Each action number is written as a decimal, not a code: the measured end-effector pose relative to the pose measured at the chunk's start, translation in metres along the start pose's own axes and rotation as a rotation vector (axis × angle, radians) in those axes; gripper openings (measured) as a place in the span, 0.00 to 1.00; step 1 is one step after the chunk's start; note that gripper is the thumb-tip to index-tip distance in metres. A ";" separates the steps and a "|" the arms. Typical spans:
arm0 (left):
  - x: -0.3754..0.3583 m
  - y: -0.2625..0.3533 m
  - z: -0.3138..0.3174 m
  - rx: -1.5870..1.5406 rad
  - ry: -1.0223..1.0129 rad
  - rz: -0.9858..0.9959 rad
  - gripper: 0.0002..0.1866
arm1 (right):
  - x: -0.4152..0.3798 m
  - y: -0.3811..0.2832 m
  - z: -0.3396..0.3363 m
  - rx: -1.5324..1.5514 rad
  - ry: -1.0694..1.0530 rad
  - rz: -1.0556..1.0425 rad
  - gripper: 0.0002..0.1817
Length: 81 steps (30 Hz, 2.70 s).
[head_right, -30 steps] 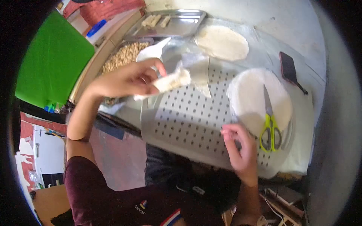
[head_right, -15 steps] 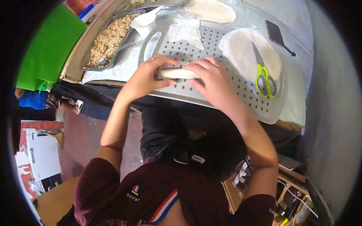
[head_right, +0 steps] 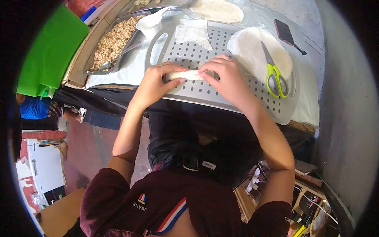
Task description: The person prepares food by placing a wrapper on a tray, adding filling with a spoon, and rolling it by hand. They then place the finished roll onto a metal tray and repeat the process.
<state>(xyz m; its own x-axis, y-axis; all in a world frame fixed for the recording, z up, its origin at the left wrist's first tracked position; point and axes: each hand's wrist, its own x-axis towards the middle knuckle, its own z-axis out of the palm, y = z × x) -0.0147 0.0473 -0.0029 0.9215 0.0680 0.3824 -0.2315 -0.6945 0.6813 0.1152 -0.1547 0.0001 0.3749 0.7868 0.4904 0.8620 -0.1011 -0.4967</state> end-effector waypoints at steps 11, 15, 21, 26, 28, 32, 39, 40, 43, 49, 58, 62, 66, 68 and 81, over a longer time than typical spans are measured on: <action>0.004 0.003 -0.003 -0.002 -0.036 -0.062 0.10 | 0.041 0.006 -0.016 0.179 -0.133 0.205 0.12; 0.002 -0.004 -0.001 -0.037 -0.009 -0.020 0.10 | 0.099 0.029 0.013 0.092 -0.003 0.007 0.18; 0.001 -0.010 0.001 0.008 0.005 0.023 0.10 | 0.193 0.054 0.091 -0.276 0.088 -0.318 0.24; 0.000 -0.011 0.001 0.032 0.020 0.046 0.10 | 0.229 0.057 0.120 -0.482 -0.130 -0.312 0.35; 0.000 -0.009 -0.001 0.019 0.014 0.033 0.10 | 0.235 0.058 0.124 -0.509 -0.159 -0.368 0.39; 0.000 -0.010 0.001 0.016 0.007 0.001 0.09 | 0.237 0.063 0.130 -0.487 -0.162 -0.371 0.43; 0.002 -0.005 -0.004 -0.039 -0.047 -0.066 0.09 | 0.224 0.051 0.091 -0.153 0.074 -0.300 0.23; 0.001 -0.006 -0.003 -0.055 -0.025 -0.050 0.09 | 0.213 0.045 0.077 -0.092 0.108 -0.318 0.20; 0.002 -0.007 -0.003 -0.081 -0.015 -0.049 0.10 | 0.158 0.026 0.032 0.054 0.172 -0.359 0.15; 0.004 -0.008 -0.003 -0.076 -0.031 -0.059 0.13 | 0.026 0.002 -0.020 -0.294 0.024 -0.334 0.19; 0.003 -0.008 -0.005 -0.029 -0.085 -0.084 0.14 | -0.002 0.004 0.003 -0.425 -0.272 -0.468 0.27; 0.002 -0.005 -0.008 0.002 -0.127 -0.091 0.14 | -0.015 0.012 -0.012 -0.504 -0.295 -0.462 0.29; 0.002 -0.010 -0.003 -0.037 -0.047 -0.046 0.13 | -0.026 0.018 -0.027 -0.559 -0.314 -0.436 0.31; 0.002 -0.009 -0.004 -0.035 -0.047 -0.050 0.13 | -0.022 0.014 -0.028 -0.568 -0.311 -0.466 0.31; 0.001 -0.006 -0.011 -0.049 -0.145 -0.034 0.17 | -0.005 0.009 -0.014 -0.467 -0.432 -0.456 0.33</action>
<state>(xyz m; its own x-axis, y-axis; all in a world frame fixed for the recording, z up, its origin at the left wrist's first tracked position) -0.0157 0.0598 0.0005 0.9636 -0.0151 0.2668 -0.2105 -0.6578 0.7231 0.1259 -0.1686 0.0034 -0.1342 0.9698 0.2035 0.9892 0.1188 0.0863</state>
